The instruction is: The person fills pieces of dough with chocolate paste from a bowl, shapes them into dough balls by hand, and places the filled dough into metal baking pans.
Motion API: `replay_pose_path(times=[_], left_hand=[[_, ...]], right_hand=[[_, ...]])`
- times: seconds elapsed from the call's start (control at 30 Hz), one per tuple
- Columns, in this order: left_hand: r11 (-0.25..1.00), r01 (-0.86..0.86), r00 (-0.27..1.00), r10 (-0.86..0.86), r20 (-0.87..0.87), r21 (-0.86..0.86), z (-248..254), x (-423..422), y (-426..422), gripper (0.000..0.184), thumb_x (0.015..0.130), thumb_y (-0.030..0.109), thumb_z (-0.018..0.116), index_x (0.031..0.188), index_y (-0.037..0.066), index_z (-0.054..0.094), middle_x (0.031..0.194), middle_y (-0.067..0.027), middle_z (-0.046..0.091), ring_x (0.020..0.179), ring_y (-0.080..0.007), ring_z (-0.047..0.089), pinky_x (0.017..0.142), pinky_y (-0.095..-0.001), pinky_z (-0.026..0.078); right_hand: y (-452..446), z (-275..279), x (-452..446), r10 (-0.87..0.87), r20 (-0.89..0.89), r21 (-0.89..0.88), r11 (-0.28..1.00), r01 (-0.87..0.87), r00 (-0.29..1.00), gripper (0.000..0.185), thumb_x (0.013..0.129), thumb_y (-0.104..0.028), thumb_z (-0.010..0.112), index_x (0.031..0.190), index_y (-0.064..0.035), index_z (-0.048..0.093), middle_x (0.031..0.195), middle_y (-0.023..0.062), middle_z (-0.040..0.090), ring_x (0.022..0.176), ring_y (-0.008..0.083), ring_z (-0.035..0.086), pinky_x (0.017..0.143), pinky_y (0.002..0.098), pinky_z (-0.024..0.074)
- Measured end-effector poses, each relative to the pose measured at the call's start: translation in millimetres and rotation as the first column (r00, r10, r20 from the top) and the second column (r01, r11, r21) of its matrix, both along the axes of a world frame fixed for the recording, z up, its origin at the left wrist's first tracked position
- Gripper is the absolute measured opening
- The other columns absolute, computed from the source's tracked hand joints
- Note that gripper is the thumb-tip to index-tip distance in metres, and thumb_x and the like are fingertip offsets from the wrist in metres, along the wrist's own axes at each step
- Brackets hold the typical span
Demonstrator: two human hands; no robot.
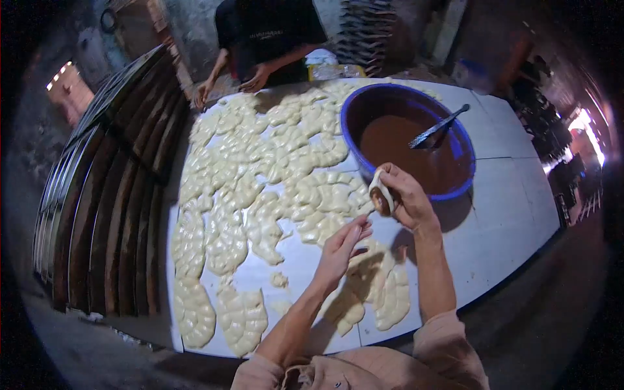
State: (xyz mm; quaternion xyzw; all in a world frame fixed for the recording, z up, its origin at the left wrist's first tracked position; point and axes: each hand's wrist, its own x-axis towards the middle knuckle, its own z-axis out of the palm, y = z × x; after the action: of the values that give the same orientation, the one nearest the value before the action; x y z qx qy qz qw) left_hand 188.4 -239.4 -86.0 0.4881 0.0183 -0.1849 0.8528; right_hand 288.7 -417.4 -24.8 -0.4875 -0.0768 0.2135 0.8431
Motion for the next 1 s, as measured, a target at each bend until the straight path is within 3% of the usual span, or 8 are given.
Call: replay_pose_path(times=[0.13, 0.23, 0.4, 0.5, 0.73, 0.8, 0.87, 1.0], left_hand=[[0.935, -0.106, 0.993, 0.085, -0.077, -0.337, -16.7, -12.1, 15.0, 0.041, 0.104, 0.037, 0.046, 0.127, 0.004, 0.057, 0.123, -0.0045, 0.063, 0.114, -0.0161, 0.058, 0.099, -0.0350, 0.045], [0.938, -0.240, 0.961, 0.193, -0.200, -0.248, -21.7, -36.3, 47.1, 0.034, 0.102, 0.031, 0.052, 0.116, 0.002, 0.063, 0.107, -0.0043, 0.068, 0.097, -0.0133, 0.064, 0.092, -0.0316, 0.051], [0.874, -0.485, 0.850, 0.468, -0.242, -0.016, -60.1, -54.6, 83.9, 0.026, 0.096, 0.018, 0.064, 0.112, -0.003, 0.065, 0.100, -0.0084, 0.070, 0.085, -0.0132, 0.068, 0.079, -0.0269, 0.058], [0.836, -0.548, 0.827, 0.540, -0.157, -0.017, -68.4, -59.4, 88.8, 0.028, 0.095, 0.016, 0.066, 0.113, -0.005, 0.067, 0.100, -0.0091, 0.070, 0.085, -0.0123, 0.067, 0.078, -0.0255, 0.057], [0.790, -0.512, 0.857, 0.493, 0.147, 0.338, -22.0, -75.0, 105.6, 0.031, 0.092, 0.015, 0.070, 0.116, -0.004, 0.068, 0.102, -0.0100, 0.070, 0.086, -0.0111, 0.067, 0.074, -0.0231, 0.056], [0.856, -0.488, 0.872, 0.468, 0.147, 0.172, -33.4, -70.1, 105.0, 0.031, 0.091, 0.017, 0.071, 0.115, -0.002, 0.068, 0.101, -0.0074, 0.071, 0.086, -0.0107, 0.067, 0.072, -0.0236, 0.056], [0.928, -0.367, 0.929, 0.361, 0.080, 0.071, -36.2, -63.9, 110.4, 0.031, 0.091, 0.019, 0.071, 0.115, -0.001, 0.069, 0.101, -0.0060, 0.071, 0.086, -0.0106, 0.067, 0.071, -0.0239, 0.056], [0.963, -0.133, 0.973, 0.173, -0.156, 0.235, -15.3, -52.9, 139.7, 0.029, 0.093, 0.025, 0.069, 0.111, 0.003, 0.070, 0.093, -0.0014, 0.070, 0.083, -0.0098, 0.066, 0.070, -0.0251, 0.056]], right_hand=[[53.2, -39.9, -48.7, -0.109, -0.057, 0.011, 0.994, 0.110, 0.992, 0.013, 0.098, -0.017, 0.059, 0.106, -0.0073, 0.055, 0.088, -0.0012, 0.064, 0.071, 0.0043, 0.063, 0.060, 0.0178, 0.0504], [67.1, -62.9, -77.6, -0.035, -0.139, 0.028, 0.999, 0.040, 0.990, 0.019, 0.090, -0.012, 0.064, 0.108, -0.0080, 0.057, 0.092, -0.0016, 0.062, 0.078, 0.0047, 0.060, 0.066, 0.0183, 0.0469], [101.3, -64.2, -119.9, 0.055, 0.191, -0.485, 0.873, 0.046, 0.980, 0.045, 0.081, -0.002, 0.065, 0.124, -0.0027, 0.053, 0.112, 0.0054, 0.060, 0.107, 0.0177, 0.059, 0.093, 0.0330, 0.0467], [124.4, -58.4, -138.4, 0.119, 0.580, -0.629, 0.694, 0.350, 0.806, 0.050, 0.083, -0.002, 0.068, 0.130, -0.0018, 0.052, 0.113, 0.0104, 0.061, 0.109, 0.0261, 0.061, 0.092, 0.0353, 0.0506], [151.5, -78.8, -148.8, 0.046, 0.729, -0.589, 0.549, 0.593, 0.683, 0.019, 0.083, -0.008, 0.073, 0.102, -0.0031, 0.071, 0.095, 0.0106, 0.065, 0.084, 0.0232, 0.064, 0.073, 0.0345, 0.0516], [149.5, -80.2, -143.0, 0.021, 0.768, -0.531, 0.579, 0.619, 0.640, 0.017, 0.083, -0.009, 0.073, 0.098, -0.0013, 0.071, 0.086, 0.0096, 0.066, 0.076, 0.0201, 0.063, 0.069, 0.0328, 0.0496], [148.9, -66.4, -146.4, -0.139, 0.168, -0.549, 0.809, 0.210, 0.976, 0.018, 0.081, -0.011, 0.072, 0.094, 0.0012, 0.071, 0.076, 0.0027, 0.065, 0.075, 0.0143, 0.059, 0.071, 0.0284, 0.0465], [139.1, -61.7, -155.7, 0.028, 0.285, -0.481, 0.869, 0.118, 0.958, 0.024, 0.085, -0.016, 0.073, 0.105, -0.0021, 0.071, 0.095, 0.0043, 0.065, 0.084, 0.0119, 0.058, 0.074, 0.0273, 0.0470]])
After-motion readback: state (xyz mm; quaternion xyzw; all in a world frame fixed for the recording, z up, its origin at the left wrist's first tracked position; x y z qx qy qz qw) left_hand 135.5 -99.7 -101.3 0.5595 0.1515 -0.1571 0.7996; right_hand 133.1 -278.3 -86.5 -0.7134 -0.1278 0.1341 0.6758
